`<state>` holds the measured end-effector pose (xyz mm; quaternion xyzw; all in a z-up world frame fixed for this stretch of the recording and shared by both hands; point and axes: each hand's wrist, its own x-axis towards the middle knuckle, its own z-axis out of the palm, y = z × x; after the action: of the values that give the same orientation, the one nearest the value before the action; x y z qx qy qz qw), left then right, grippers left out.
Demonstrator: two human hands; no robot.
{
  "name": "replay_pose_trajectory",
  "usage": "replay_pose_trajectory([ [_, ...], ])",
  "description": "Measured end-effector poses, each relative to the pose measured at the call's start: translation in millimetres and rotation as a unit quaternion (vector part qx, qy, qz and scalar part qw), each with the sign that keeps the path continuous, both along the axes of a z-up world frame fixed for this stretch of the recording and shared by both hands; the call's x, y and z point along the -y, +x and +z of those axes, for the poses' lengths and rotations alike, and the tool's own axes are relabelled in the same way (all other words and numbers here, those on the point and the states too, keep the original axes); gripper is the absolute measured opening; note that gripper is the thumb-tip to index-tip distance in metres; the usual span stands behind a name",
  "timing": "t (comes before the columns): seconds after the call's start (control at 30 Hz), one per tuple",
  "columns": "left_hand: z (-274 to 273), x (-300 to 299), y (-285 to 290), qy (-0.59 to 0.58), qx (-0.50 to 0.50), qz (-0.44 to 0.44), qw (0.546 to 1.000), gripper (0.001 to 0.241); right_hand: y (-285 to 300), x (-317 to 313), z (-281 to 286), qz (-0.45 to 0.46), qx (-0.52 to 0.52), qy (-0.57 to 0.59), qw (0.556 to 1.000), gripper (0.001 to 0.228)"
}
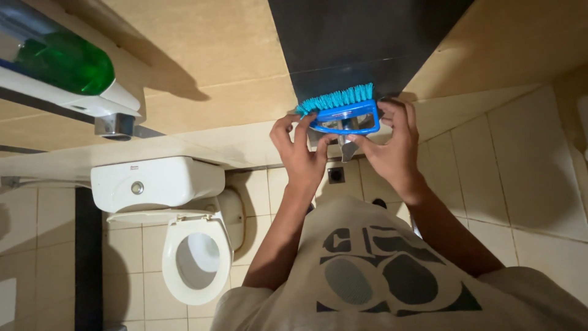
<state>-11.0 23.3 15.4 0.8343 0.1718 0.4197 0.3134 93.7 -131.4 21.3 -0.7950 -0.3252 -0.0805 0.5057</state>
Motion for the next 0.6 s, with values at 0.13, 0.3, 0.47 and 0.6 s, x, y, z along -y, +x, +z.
replay_pose_trajectory([
  [0.13, -4.8, 5.6, 4.0, -0.04, 0.007, -0.007, 0.999, 0.055, -7.0, 1.7, 10.0, 0.0, 0.063, 0.004, 0.998, 0.089],
  [0.3, -2.6, 19.8, 12.2, -0.172, -0.004, -0.035, 0.984, 0.05, -0.6, 13.6, 8.1, 0.025, 0.104, -0.021, 0.994, 0.071],
  [0.47, 16.4, 37.6, 22.7, -0.004, -0.014, 0.038, 0.999, 0.051, 10.2, 27.8, 9.1, 0.011, 0.099, -0.009, 0.995, 0.069],
  [0.6, 15.6, 54.9, 27.2, 0.027, -0.023, 0.053, 0.998, 0.047, 15.1, 39.4, 6.6, 0.006, 0.084, 0.012, 0.996, 0.071],
])
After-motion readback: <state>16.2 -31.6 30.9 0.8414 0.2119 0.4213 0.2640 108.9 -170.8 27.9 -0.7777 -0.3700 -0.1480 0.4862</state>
